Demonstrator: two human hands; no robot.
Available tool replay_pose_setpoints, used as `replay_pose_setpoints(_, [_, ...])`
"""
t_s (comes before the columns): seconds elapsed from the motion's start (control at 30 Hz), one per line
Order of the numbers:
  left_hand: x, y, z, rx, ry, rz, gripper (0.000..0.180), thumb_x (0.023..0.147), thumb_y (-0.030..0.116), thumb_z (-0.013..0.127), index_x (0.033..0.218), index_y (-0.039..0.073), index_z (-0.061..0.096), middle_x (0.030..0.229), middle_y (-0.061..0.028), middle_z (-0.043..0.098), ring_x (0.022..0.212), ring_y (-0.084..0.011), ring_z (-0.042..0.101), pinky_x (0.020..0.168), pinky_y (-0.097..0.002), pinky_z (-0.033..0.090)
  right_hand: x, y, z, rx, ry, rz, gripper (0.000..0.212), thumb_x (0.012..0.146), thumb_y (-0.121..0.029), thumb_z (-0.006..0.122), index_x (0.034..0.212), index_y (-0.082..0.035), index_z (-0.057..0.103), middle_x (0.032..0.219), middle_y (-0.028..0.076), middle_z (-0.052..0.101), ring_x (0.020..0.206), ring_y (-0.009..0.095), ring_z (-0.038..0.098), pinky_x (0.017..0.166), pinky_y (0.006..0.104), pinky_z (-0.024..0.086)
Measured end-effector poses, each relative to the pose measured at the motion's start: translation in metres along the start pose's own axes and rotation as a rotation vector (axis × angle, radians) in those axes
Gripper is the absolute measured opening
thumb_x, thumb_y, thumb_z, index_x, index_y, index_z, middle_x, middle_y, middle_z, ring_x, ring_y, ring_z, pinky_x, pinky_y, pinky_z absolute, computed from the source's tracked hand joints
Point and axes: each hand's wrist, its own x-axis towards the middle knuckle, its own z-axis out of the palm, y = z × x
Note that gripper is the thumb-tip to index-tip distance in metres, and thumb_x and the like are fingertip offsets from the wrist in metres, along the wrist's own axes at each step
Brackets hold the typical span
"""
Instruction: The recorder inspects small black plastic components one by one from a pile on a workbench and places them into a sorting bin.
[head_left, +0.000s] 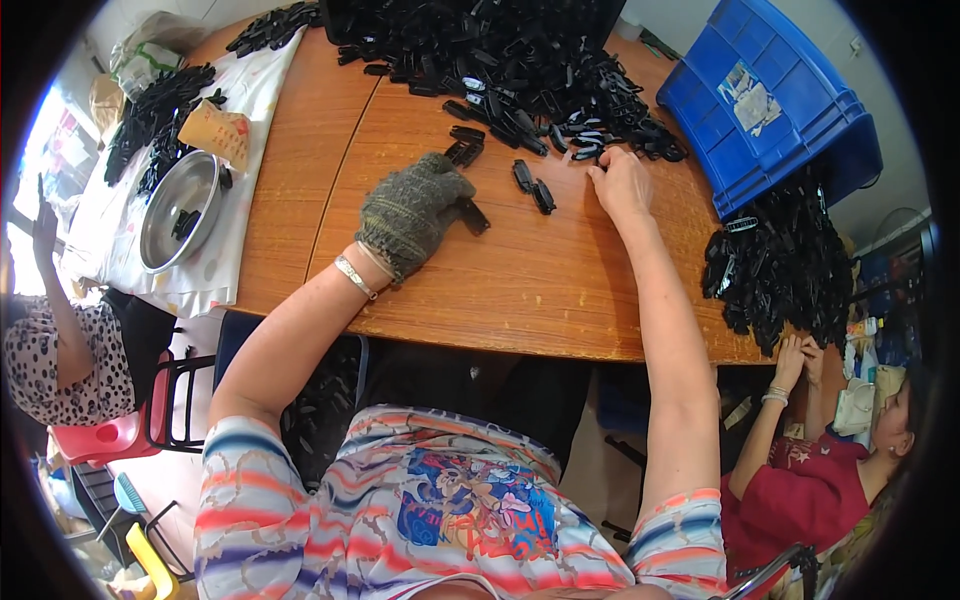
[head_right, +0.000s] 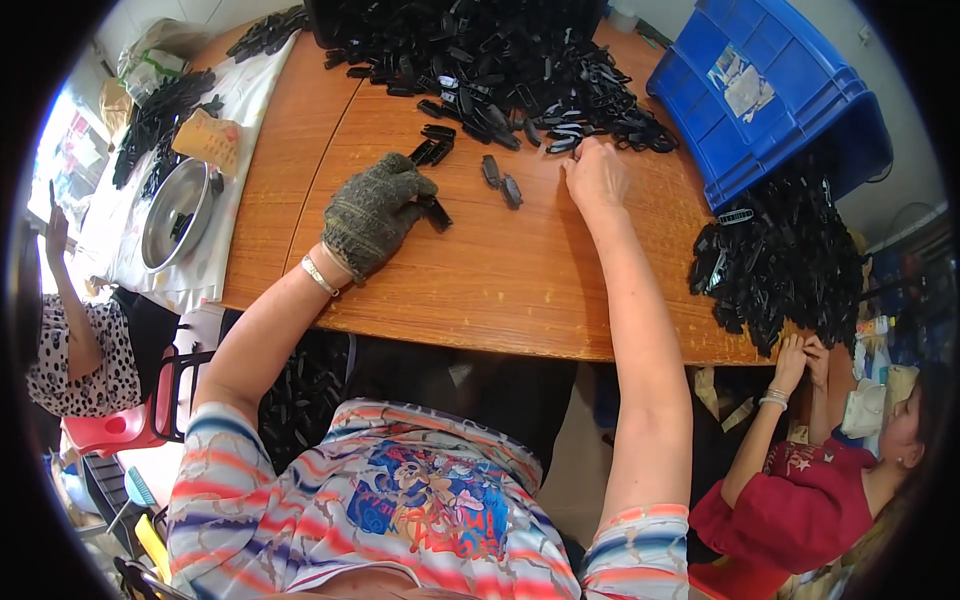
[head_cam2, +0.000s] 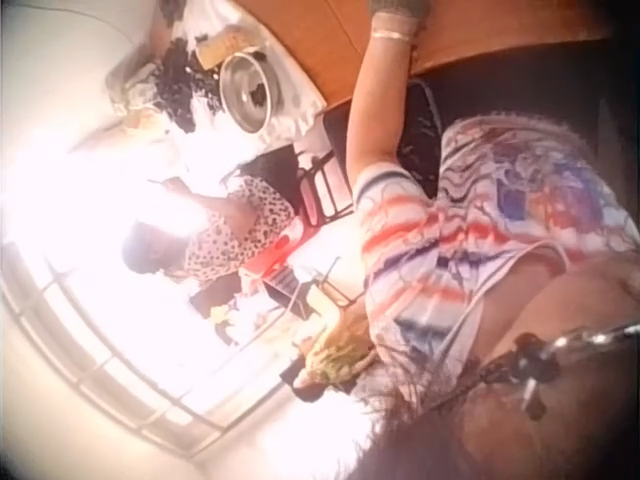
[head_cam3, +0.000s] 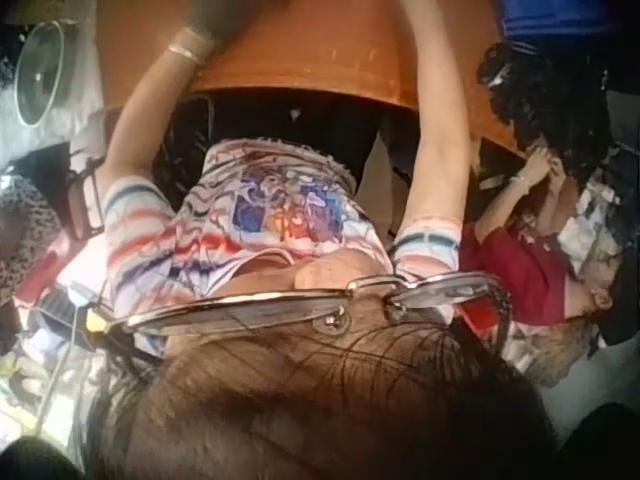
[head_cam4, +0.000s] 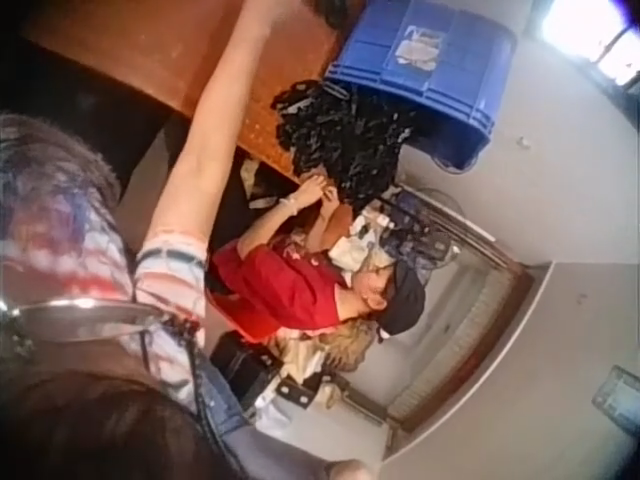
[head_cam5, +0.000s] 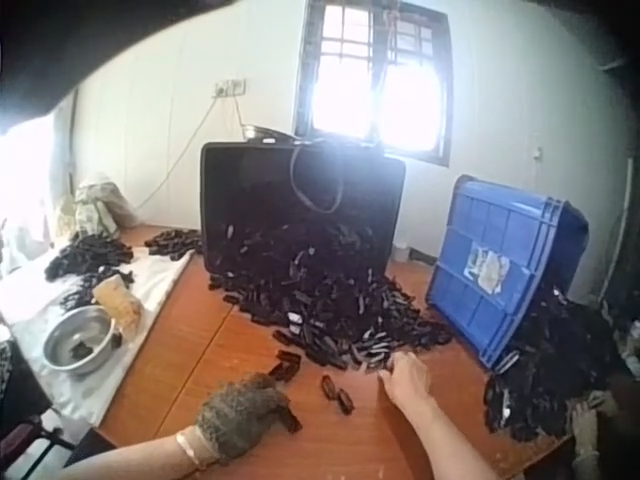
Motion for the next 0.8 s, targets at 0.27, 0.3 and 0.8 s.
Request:
replay_pose_setpoints(0.27, [-0.007,-0.006,-0.019,-0.07,-0.139,-0.061,0.017,0.084,0.016,0.075,0.1,0.013,0.069,0.097,-0.0094,0.068,0.089,-0.0324,0.068,0.077,-0.0429,0.054,-0.052,-0.02,-0.034,0.086,-0.165,-0.18,0.038,0.083,-0.016,0.066,0.12,-0.007,0.064,0.104,0.021,0.072,0.099,0.041,0.068,0.088,0.0477,0.053])
replay_pose_setpoints(0.3, [-0.009,-0.006,-0.022,-0.047,-0.18,-0.049,0.017,0.084,0.019,0.075,0.098,0.013,0.069,0.094,-0.0094,0.068,0.088,-0.0321,0.068,0.077,-0.0429,0.054,-0.059,-0.021,-0.039,0.092,-0.224,-0.204,0.043,0.083,-0.016,0.064,0.125,-0.006,0.062,0.108,0.024,0.071,0.103,0.043,0.067,0.09,0.0485,0.052])
replay_pose_setpoints(0.8, [-0.005,0.005,-0.015,-0.025,-0.253,-0.312,0.03,0.089,0.032,0.071,0.105,0.007,0.068,0.104,-0.0154,0.07,0.1,-0.0351,0.067,0.087,-0.0463,0.053,-0.137,-0.054,-0.017,1.099,-0.313,-0.031,0.027,0.088,-0.001,0.075,0.106,-0.001,0.054,0.089,0.007,0.064,0.066,0.008,0.062,0.058,0.0231,0.05])
